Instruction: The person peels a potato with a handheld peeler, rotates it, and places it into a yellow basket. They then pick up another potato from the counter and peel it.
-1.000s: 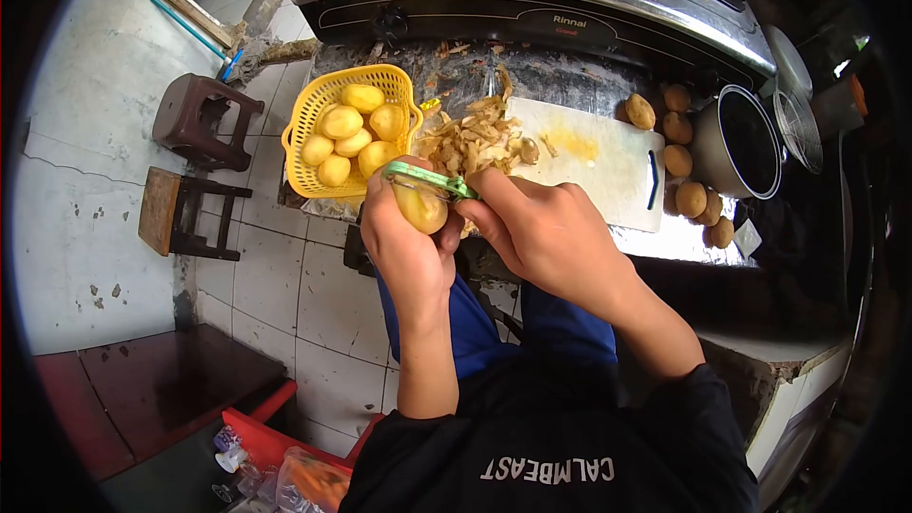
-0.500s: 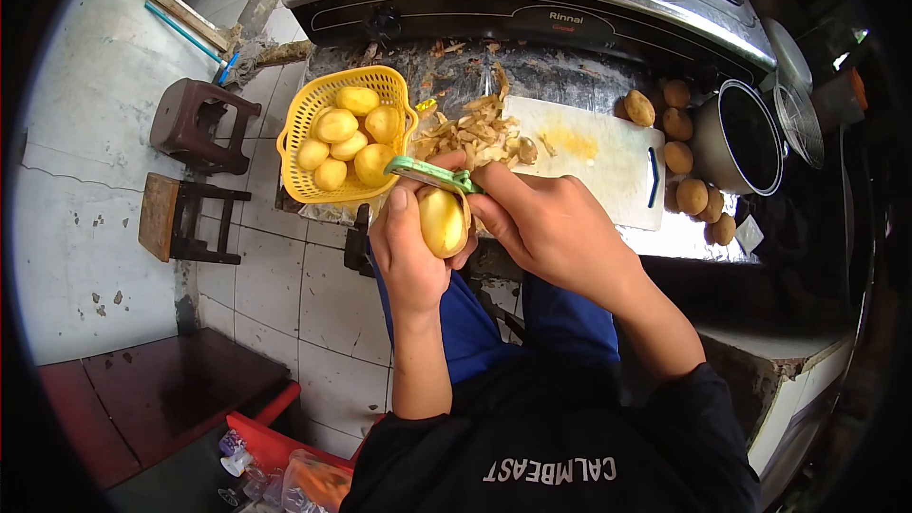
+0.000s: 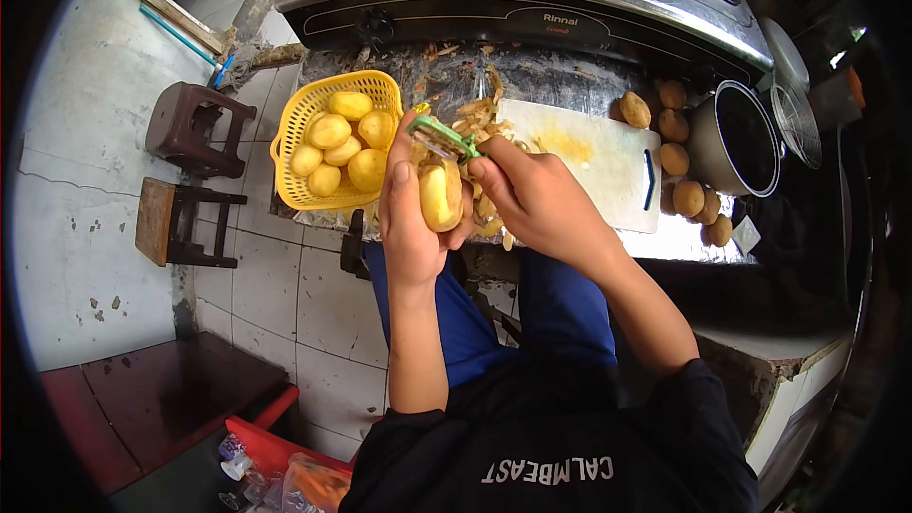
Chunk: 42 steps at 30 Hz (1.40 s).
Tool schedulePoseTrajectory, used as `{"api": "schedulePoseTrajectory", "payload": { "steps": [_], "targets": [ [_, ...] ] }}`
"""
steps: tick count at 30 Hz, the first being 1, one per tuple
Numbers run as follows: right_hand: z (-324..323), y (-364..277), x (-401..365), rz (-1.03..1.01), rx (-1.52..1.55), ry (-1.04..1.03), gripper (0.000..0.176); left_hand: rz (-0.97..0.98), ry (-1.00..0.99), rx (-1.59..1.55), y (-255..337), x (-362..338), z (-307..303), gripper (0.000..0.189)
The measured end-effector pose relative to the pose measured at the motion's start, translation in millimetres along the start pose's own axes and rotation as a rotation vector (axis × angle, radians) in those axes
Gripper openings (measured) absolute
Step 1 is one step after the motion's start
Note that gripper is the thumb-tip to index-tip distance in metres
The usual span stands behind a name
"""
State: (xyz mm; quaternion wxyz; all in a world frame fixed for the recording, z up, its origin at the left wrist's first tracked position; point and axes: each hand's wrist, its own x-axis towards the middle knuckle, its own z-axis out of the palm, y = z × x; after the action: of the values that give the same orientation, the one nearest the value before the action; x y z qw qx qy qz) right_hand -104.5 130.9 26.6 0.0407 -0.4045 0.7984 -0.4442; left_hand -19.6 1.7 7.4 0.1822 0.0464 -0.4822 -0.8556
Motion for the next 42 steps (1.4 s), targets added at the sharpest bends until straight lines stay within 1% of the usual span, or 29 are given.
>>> {"api": "schedulePoseTrajectory", "payload": {
  "steps": [1,2,4,5,6,7,8,9,10,12,13,14,16,17,18,19,20,22,23,24,25,27,28,30,34,37,39,40,42],
  "targets": [
    [-1,3,4,0.125,0.125,-0.051,0.022,-0.001,0.063,0.101,1,3,1,0.057],
    [0,4,7,0.121,0.125,-0.048,0.022,-0.002,0.127,0.204,2,5,1,0.056],
    [5,3,6,0.165,0.487,-0.09,0.027,-0.016,0.141,0.192,-9,9,-5,0.056],
    [9,-2,5,0.261,0.678,-0.117,0.031,0.075,0.22,0.237,-19,13,-5,0.055],
    [12,1,6,0.262,0.677,-0.118,0.031,0.168,0.298,0.281,-22,17,-3,0.054],
    [18,7,7,0.317,0.698,-0.073,0.03,0.168,0.302,0.281,-18,15,-4,0.054],
    [21,11,9,0.371,0.719,-0.029,0.029,0.069,0.24,0.207,-10,10,-6,0.053],
    [14,12,12,0.463,0.578,-0.041,0.033,-0.029,0.177,0.133,-5,8,-6,0.053],
    [9,11,18,0.462,0.578,-0.044,0.033,-0.027,0.18,0.134,-5,8,-6,0.053],
    [3,8,24,0.351,0.153,-0.008,0.041,-0.058,0.286,0.132,-5,8,-6,0.051],
    [9,14,22,0.207,0.117,0.068,0.05,-0.056,0.286,0.132,-6,8,-7,0.051],
    [9,14,21,0.204,0.116,0.07,0.05,-0.05,0.307,0.121,-8,9,-9,0.049],
    [7,13,18,0.203,0.1,-0.007,0.056,-0.041,0.333,0.107,-7,10,-9,0.048],
    [6,12,18,0.198,0.099,-0.009,0.056,-0.035,0.374,0.101,-7,11,-6,0.047],
    [6,11,17,0.216,0.112,0.021,0.052,-0.031,0.413,0.095,-6,11,-5,0.046],
    [5,10,17,0.232,0.126,0.053,0.047,-0.028,0.411,0.095,-6,11,-5,0.046],
    [3,7,15,0.229,0.127,0.054,0.047,-0.029,0.403,0.094,-6,9,-5,0.046],
    [-1,0,9,0.234,0.199,-0.043,0.032,-0.029,0.398,0.093,-4,6,-7,0.046],
    [-1,0,4,0.091,0.251,-0.08,0.026,-0.067,0.361,0.033,-2,4,-9,0.047],
    [1,-3,-2,0.09,0.252,-0.08,0.026,-0.105,0.323,-0.028,-1,3,-9,0.047],
    [1,-8,-8,0.009,0.082,-0.085,0.027,-0.102,0.323,-0.029,1,3,-7,0.047],
    [1,-15,-13,-0.131,-0.19,-0.042,0.032,-0.116,0.456,0.029,3,6,1,0.049],
    [-2,-16,-14,-0.13,-0.194,-0.039,0.032,-0.117,0.452,0.028,4,6,3,0.049],
    [-5,-19,-15,-0.158,-0.355,-0.069,0.033,-0.136,0.453,0.033,9,4,2,0.048],
    [-4,-20,-20,-0.186,-0.34,-0.059,0.033,-0.124,0.486,0.034,13,3,5,0.046],
    [-1,-20,-20,-0.194,-0.355,-0.023,0.034,-0.08,0.492,0.028,9,3,1,0.049],
    [0,-20,-20,-0.177,-0.343,-0.02,0.034,-0.042,0.521,0.061,7,1,0,0.057],
    [0,-21,-21,-0.174,-0.343,-0.02,0.034,-0.045,0.521,0.06,7,2,1,0.057],
    [1,-22,-22,-0.17,-0.339,-0.033,0.034,-0.013,0.631,0.211,7,4,5,0.065]
  ]
}}
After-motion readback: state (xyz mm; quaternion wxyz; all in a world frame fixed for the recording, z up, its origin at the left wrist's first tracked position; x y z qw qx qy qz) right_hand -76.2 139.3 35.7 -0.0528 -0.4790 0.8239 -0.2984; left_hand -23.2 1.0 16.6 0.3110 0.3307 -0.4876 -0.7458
